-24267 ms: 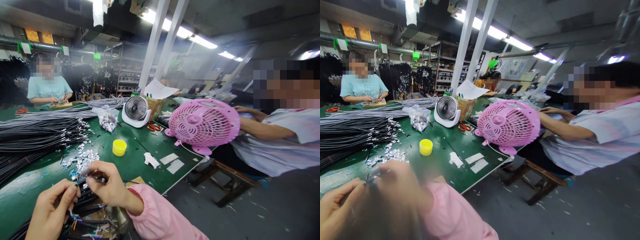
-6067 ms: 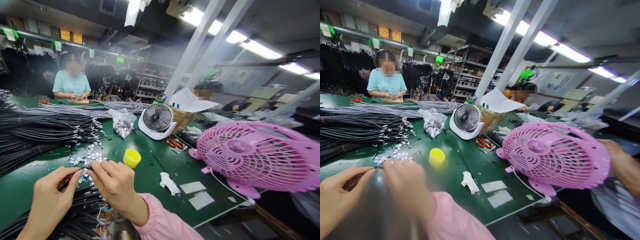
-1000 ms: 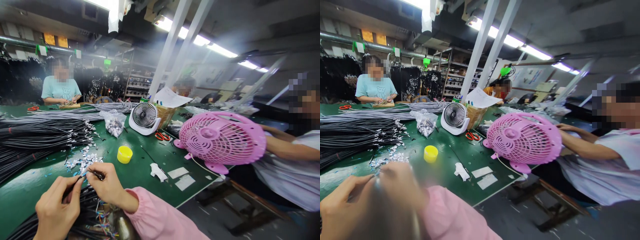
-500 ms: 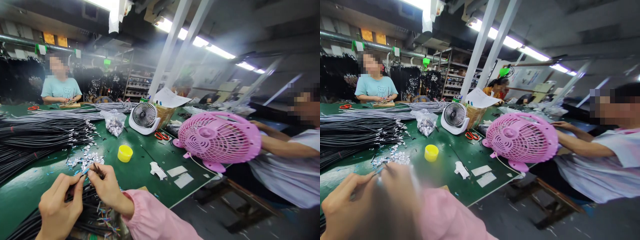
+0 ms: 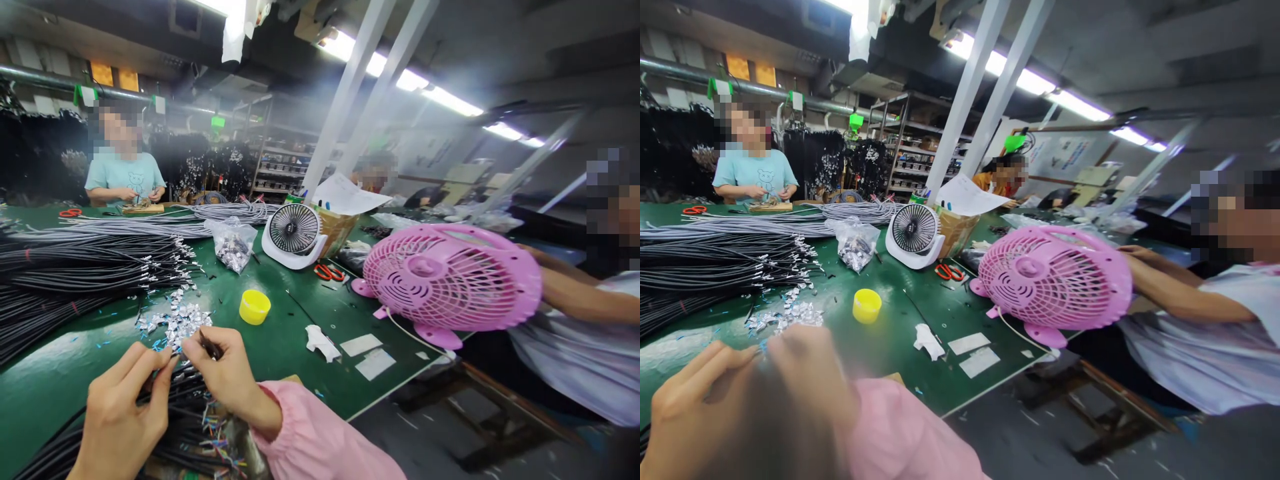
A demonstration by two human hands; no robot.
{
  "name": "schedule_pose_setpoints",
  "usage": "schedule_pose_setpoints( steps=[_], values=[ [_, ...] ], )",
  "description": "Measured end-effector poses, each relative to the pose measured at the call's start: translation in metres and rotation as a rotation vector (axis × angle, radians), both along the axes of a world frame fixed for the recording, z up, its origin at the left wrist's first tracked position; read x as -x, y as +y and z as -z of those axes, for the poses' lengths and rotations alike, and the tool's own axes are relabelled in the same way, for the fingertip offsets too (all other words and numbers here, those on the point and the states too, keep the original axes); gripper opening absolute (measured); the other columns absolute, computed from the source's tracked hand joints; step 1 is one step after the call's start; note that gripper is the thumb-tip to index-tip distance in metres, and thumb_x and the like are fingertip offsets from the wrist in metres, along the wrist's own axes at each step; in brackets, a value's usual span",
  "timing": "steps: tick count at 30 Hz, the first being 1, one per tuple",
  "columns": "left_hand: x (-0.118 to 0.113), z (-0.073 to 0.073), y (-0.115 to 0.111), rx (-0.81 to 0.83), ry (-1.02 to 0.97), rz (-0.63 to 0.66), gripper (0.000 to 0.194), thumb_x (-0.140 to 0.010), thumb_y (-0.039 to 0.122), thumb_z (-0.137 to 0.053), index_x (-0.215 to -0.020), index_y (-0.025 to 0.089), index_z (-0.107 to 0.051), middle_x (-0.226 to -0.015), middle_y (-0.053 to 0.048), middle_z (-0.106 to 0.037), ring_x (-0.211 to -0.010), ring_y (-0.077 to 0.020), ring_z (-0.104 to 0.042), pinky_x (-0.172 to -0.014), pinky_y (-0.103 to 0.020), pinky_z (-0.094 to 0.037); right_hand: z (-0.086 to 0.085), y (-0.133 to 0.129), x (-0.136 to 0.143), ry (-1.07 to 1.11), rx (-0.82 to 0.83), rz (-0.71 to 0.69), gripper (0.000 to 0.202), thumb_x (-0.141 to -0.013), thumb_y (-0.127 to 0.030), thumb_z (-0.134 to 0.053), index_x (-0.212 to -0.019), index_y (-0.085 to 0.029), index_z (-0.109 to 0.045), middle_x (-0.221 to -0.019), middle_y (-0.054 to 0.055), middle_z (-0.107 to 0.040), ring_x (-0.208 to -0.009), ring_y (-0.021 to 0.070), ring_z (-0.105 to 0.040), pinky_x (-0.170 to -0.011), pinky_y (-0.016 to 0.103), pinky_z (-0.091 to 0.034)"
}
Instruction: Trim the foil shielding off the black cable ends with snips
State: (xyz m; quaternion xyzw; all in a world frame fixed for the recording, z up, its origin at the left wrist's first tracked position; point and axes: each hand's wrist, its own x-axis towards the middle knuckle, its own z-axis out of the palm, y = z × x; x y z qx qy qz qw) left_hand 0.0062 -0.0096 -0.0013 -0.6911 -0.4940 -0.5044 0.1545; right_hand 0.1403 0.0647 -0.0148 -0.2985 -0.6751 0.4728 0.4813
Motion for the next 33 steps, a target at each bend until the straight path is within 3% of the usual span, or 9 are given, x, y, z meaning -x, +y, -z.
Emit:
schedule_pose_setpoints(
  steps=[4,9,16,22,29,33],
  values=[
    [-0.001,0.005,0.001,0.012,0.004,-0.01,0.021,-0.096,0.016,-0.047,-0.083,0.024,-0.061,-0.062,0.008,-0.044,-0.045,-0.0084,-0.045,-0.043,-0.02,-0.032,0.005,0.003,0.001,0.07,0.125,-0.051,0.036,-0.075,-0.037,-0.064,-0.052,-0.02,-0.042,-0.049,-0.004,-0.041,-0.047,0.0092,-0.033,-0.047,0.026,-0.025],
    [-0.001,-0.003,-0.001,-0.008,0.028,-0.017,0.02,-0.094,0.015,-0.048,-0.08,0.024,-0.06,-0.06,0.009,-0.045,-0.043,-0.0074,-0.046,-0.043,-0.019,-0.035,0.001,0.002,0.002,0.037,0.217,-0.062,0.027,-0.072,-0.039,-0.058,-0.059,-0.021,-0.043,-0.051,-0.005,-0.039,-0.046,0.008,-0.03,-0.045,0.025,-0.02],
    [-0.003,0.003,0.0,0.005,-0.004,-0.037,0.019,-0.097,0.021,-0.048,-0.083,0.023,-0.061,-0.063,0.008,-0.05,-0.045,-0.0068,-0.05,-0.047,-0.02,-0.037,0.002,0.002,-0.001,0.045,0.173,-0.076,0.031,-0.076,-0.04,-0.066,-0.061,-0.02,-0.049,-0.051,-0.005,-0.04,-0.049,0.0087,-0.031,-0.047,0.025,-0.025],
    [-0.01,0.006,-0.003,0.078,-0.176,-0.054,0.023,-0.093,0.027,-0.056,-0.071,0.025,-0.063,-0.056,0.006,-0.059,-0.042,-0.0096,-0.055,-0.044,-0.021,-0.043,0.003,0.001,-0.001,0.057,0.106,-0.049,0.047,-0.075,-0.049,-0.07,-0.055,-0.022,-0.038,-0.052,-0.004,-0.036,-0.051,0.0112,-0.037,-0.048,0.026,-0.032],
    [-0.016,0.007,-0.008,0.235,-0.379,-0.117,0.026,-0.09,0.038,-0.06,-0.069,0.024,-0.067,-0.055,0.002,-0.067,-0.046,-0.0133,-0.063,-0.039,-0.02,-0.045,0.001,-0.004,-0.004,-0.071,-0.055,0.041,0.036,-0.078,-0.045,-0.067,-0.056,-0.021,-0.052,-0.053,-0.001,-0.047,-0.052,0.0133,-0.037,-0.052,0.029,-0.034],
    [-0.011,0.002,-0.008,0.337,-0.435,-0.063,0.021,-0.086,0.037,-0.064,-0.07,0.024,-0.069,-0.054,0.003,-0.071,-0.046,-0.014,-0.065,-0.039,-0.02,-0.046,-0.002,-0.004,-0.007,-0.156,-0.147,0.003,0.029,-0.076,-0.041,-0.067,-0.055,-0.025,-0.054,-0.054,0.0,-0.05,-0.053,0.0155,-0.04,-0.054,0.031,-0.037]
  ],
)
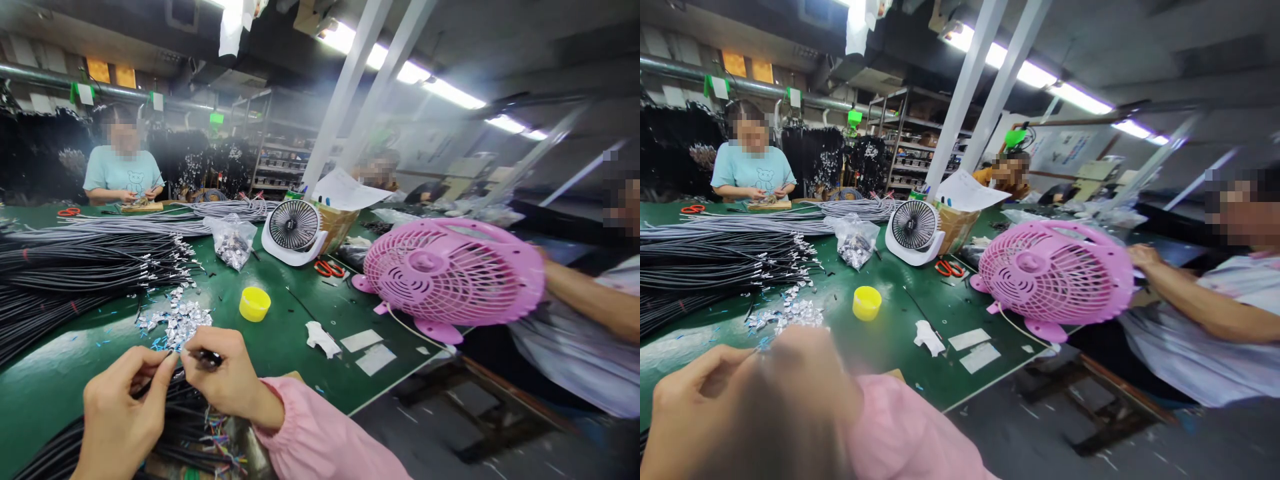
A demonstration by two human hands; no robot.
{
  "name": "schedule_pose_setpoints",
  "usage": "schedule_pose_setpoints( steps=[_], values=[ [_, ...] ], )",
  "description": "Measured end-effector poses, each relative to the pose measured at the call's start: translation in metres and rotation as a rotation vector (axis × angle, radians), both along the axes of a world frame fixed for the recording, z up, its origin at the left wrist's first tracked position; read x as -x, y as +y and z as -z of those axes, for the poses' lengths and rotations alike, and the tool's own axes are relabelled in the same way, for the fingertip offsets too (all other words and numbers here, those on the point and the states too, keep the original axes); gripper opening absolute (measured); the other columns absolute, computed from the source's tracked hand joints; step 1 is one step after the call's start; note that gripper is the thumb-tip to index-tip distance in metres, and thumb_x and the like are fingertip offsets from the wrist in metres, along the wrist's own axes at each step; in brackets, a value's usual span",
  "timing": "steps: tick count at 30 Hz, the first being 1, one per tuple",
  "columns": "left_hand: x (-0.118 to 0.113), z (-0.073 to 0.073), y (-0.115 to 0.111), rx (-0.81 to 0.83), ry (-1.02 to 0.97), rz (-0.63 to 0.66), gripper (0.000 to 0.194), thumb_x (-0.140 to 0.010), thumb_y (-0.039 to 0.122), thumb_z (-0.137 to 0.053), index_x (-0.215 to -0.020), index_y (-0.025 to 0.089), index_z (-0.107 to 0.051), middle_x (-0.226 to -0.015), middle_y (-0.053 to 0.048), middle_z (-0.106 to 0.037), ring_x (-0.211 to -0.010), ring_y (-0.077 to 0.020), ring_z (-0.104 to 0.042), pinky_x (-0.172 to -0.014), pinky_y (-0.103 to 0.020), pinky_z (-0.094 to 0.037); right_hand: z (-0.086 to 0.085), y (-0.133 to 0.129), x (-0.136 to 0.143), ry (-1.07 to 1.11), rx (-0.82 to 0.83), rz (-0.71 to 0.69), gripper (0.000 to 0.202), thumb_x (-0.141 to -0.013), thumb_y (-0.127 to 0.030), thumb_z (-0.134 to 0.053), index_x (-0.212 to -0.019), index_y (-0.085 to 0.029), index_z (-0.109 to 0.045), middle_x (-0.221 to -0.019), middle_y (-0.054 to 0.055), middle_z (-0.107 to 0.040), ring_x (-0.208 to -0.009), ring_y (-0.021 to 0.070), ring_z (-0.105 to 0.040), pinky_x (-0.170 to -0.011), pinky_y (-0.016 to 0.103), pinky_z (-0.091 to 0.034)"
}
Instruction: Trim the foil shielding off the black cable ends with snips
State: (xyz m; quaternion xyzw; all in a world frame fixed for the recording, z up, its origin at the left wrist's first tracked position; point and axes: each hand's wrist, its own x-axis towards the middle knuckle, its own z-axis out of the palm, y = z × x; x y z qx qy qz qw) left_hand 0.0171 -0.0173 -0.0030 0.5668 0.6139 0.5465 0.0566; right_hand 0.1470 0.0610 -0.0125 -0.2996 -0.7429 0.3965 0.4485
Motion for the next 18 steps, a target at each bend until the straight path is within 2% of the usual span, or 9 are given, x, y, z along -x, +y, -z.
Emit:
schedule_pose_setpoints(
  steps=[3,6,9,11,14,18],
  values=[
    [0.003,-0.003,0.001,0.027,-0.033,0.009,0.019,-0.084,0.039,-0.065,-0.073,0.024,-0.071,-0.058,0.003,-0.073,-0.047,-0.0141,-0.066,-0.04,-0.021,-0.046,0.003,0.002,-0.001,-0.012,-0.043,-0.068,0.023,-0.073,-0.033,-0.069,-0.056,-0.024,-0.056,-0.056,0.0,-0.053,-0.056,0.016,-0.044,-0.056,0.031,-0.039],
    [0.003,-0.005,0.002,0.028,-0.049,0.012,0.021,-0.084,0.039,-0.065,-0.07,0.024,-0.07,-0.056,0.002,-0.071,-0.049,-0.0144,-0.065,-0.041,-0.021,-0.046,0.006,0.004,0.0,0.049,0.0,-0.067,0.026,-0.075,-0.029,-0.068,-0.055,-0.022,-0.053,-0.055,-0.001,-0.051,-0.054,0.0134,-0.042,-0.054,0.028,-0.037],
    [0.004,-0.008,0.002,0.012,-0.051,0.017,0.022,-0.083,0.04,-0.066,-0.069,0.024,-0.07,-0.054,0.003,-0.067,-0.049,-0.0135,-0.063,-0.041,-0.02,-0.043,-0.002,0.003,0.002,0.132,0.09,-0.049,0.034,-0.086,-0.033,-0.058,-0.056,-0.02,-0.05,-0.053,-0.004,-0.046,-0.051,0.0107,-0.039,-0.05,0.025,-0.034],
    [0.007,-0.01,0.003,-0.014,-0.03,0.024,0.02,-0.082,0.04,-0.067,-0.07,0.024,-0.071,-0.056,0.004,-0.065,-0.049,-0.0126,-0.061,-0.042,-0.02,-0.043,-0.011,0.002,0.002,0.172,0.176,-0.075,0.027,-0.086,-0.032,-0.057,-0.062,-0.019,-0.054,-0.059,-0.003,-0.05,-0.055,0.0105,-0.044,-0.053,0.024,-0.036],
    [0.014,-0.013,0.005,-0.077,0.02,0.112,0.018,-0.083,0.038,-0.068,-0.071,0.025,-0.072,-0.055,0.006,-0.063,-0.046,-0.0107,-0.059,-0.04,-0.017,-0.043,-0.022,0.001,0.003,0.165,0.278,-0.165,0.013,-0.079,-0.029,-0.062,-0.071,-0.018,-0.06,-0.066,-0.002,-0.056,-0.061,0.0104,-0.047,-0.057,0.023,-0.037],
    [0.022,-0.015,0.005,-0.048,0.079,0.273,0.019,-0.087,0.038,-0.066,-0.072,0.027,-0.072,-0.056,0.007,-0.064,-0.046,-0.0094,-0.059,-0.041,-0.013,-0.045,-0.021,0.005,0.004,0.203,0.413,-0.262,0.021,-0.079,-0.03,-0.058,-0.063,-0.019,-0.052,-0.053,-0.005,-0.044,-0.05,0.0081,-0.036,-0.048,0.022,-0.029]
  ],
)
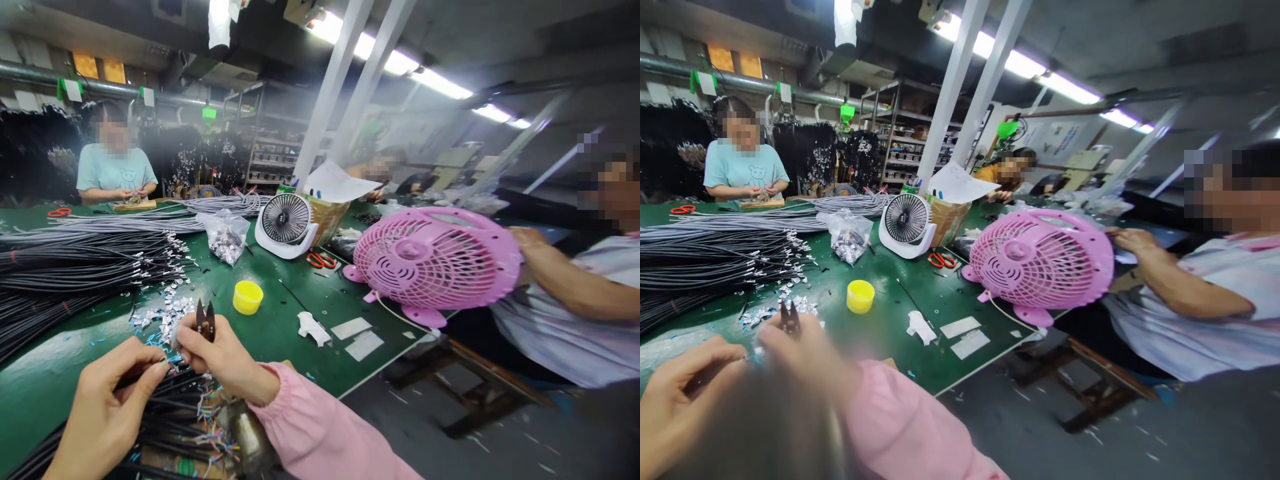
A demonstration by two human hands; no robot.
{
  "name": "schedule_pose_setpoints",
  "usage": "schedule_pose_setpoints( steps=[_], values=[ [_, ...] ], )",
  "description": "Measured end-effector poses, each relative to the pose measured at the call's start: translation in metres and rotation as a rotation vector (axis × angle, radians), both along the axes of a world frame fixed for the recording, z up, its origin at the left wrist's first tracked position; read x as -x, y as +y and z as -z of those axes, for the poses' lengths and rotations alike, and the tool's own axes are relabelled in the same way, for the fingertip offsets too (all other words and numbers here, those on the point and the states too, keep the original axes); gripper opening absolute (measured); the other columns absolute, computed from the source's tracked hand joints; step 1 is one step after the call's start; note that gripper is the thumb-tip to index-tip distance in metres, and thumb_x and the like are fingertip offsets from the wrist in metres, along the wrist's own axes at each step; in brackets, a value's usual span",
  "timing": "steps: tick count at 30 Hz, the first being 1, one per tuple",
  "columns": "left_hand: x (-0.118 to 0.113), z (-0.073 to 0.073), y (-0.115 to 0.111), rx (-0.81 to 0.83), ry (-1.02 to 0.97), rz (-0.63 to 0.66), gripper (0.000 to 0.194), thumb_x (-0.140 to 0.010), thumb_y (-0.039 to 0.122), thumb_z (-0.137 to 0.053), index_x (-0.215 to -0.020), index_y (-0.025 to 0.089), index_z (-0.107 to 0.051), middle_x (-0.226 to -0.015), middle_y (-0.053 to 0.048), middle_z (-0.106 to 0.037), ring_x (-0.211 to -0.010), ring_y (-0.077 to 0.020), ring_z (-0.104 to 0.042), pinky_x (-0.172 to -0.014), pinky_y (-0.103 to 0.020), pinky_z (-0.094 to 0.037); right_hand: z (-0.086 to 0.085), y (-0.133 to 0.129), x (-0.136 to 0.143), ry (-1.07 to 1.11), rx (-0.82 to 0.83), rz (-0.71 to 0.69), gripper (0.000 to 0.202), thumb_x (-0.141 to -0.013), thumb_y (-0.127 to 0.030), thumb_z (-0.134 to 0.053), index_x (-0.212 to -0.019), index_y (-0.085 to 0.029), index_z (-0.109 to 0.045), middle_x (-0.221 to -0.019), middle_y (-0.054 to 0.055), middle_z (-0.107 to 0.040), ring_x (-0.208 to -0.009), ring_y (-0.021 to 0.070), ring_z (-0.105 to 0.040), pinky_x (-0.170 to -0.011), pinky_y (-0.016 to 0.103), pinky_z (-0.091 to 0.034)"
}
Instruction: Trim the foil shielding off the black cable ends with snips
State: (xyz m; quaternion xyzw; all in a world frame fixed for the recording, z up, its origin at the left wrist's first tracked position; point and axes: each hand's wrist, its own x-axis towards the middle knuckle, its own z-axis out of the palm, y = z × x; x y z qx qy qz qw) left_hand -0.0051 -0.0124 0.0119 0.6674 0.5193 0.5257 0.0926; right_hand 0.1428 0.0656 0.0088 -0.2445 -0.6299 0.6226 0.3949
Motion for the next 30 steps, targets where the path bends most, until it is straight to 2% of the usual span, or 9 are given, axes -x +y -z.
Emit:
schedule_pose_setpoints(
  steps=[3,6,9,14,18,22,27,30],
  values=[
    [0.003,0.003,-0.001,-0.019,-0.022,-0.033,0.02,-0.086,0.043,-0.068,-0.074,0.027,-0.072,-0.063,0.006,-0.067,-0.049,-0.0097,-0.062,-0.042,-0.012,-0.046,0.002,0.002,0.001,-0.01,0.065,0.036,0.021,-0.08,-0.031,-0.06,-0.064,-0.018,-0.057,-0.052,-0.005,-0.046,-0.048,0.0075,-0.036,-0.044,0.021,-0.026],
    [0.005,0.007,0.0,-0.038,-0.043,-0.073,0.02,-0.085,0.044,-0.07,-0.074,0.028,-0.071,-0.062,0.007,-0.067,-0.049,-0.0092,-0.062,-0.042,-0.011,-0.046,0.001,0.002,0.001,-0.016,-0.019,0.022,0.019,-0.08,-0.031,-0.061,-0.066,-0.017,-0.061,-0.055,-0.004,-0.049,-0.052,0.0083,-0.04,-0.045,0.02,-0.027],
    [0.006,0.009,0.001,-0.057,-0.04,-0.048,0.014,-0.085,0.04,-0.07,-0.076,0.029,-0.072,-0.06,0.009,-0.067,-0.048,-0.0086,-0.062,-0.042,-0.011,-0.045,0.001,0.0,0.0,-0.039,-0.063,-0.013,0.017,-0.078,-0.028,-0.062,-0.065,-0.018,-0.059,-0.055,-0.004,-0.049,-0.054,0.0085,-0.041,-0.045,0.019,-0.029],
    [0.007,0.007,0.0,-0.08,0.001,-0.015,0.014,-0.084,0.038,-0.07,-0.073,0.029,-0.071,-0.061,0.009,-0.066,-0.05,-0.0076,-0.06,-0.047,-0.011,-0.045,0.011,0.002,0.0,-0.097,-0.007,-0.045,0.026,-0.082,-0.026,-0.059,-0.06,-0.019,-0.046,-0.053,-0.005,-0.042,-0.049,0.0076,-0.036,-0.041,0.019,-0.025],
    [0.002,0.005,-0.003,-0.053,-0.078,-0.094,0.019,-0.081,0.041,-0.071,-0.067,0.029,-0.069,-0.058,0.009,-0.064,-0.049,-0.0085,-0.057,-0.048,-0.013,-0.044,0.023,0.002,0.001,-0.098,0.0,-0.045,0.036,-0.087,-0.045,-0.065,-0.066,-0.019,-0.051,-0.051,-0.005,-0.045,-0.046,0.0077,-0.036,-0.041,0.021,-0.028],
    [0.0,0.008,-0.003,-0.054,-0.091,-0.139,0.02,-0.078,0.046,-0.073,-0.068,0.029,-0.071,-0.054,0.009,-0.064,-0.044,-0.0091,-0.056,-0.04,-0.016,-0.04,0.03,-0.001,0.002,-0.033,-0.102,0.023,0.045,-0.083,-0.058,-0.07,-0.068,-0.018,-0.057,-0.053,-0.004,-0.05,-0.049,0.0081,-0.042,-0.047,0.022,-0.033],
    [0.002,0.01,-0.002,-0.054,-0.099,-0.159,0.021,-0.08,0.049,-0.072,-0.074,0.029,-0.076,-0.055,0.007,-0.068,-0.044,-0.0103,-0.06,-0.041,-0.016,-0.045,0.03,-0.004,0.003,-0.034,-0.195,0.067,0.031,-0.08,-0.045,-0.077,-0.071,-0.019,-0.062,-0.054,-0.007,-0.046,-0.049,0.0078,-0.038,-0.048,0.022,-0.035],
    [0.003,0.014,-0.003,-0.09,-0.109,-0.145,0.013,-0.08,0.043,-0.075,-0.082,0.031,-0.076,-0.06,0.008,-0.071,-0.045,-0.0095,-0.063,-0.041,-0.013,-0.047,0.026,-0.006,0.002,-0.038,-0.193,0.082,0.02,-0.081,-0.036,-0.076,-0.083,-0.018,-0.067,-0.058,-0.006,-0.051,-0.052,0.009,-0.045,-0.053,0.022,-0.042]
  ],
)
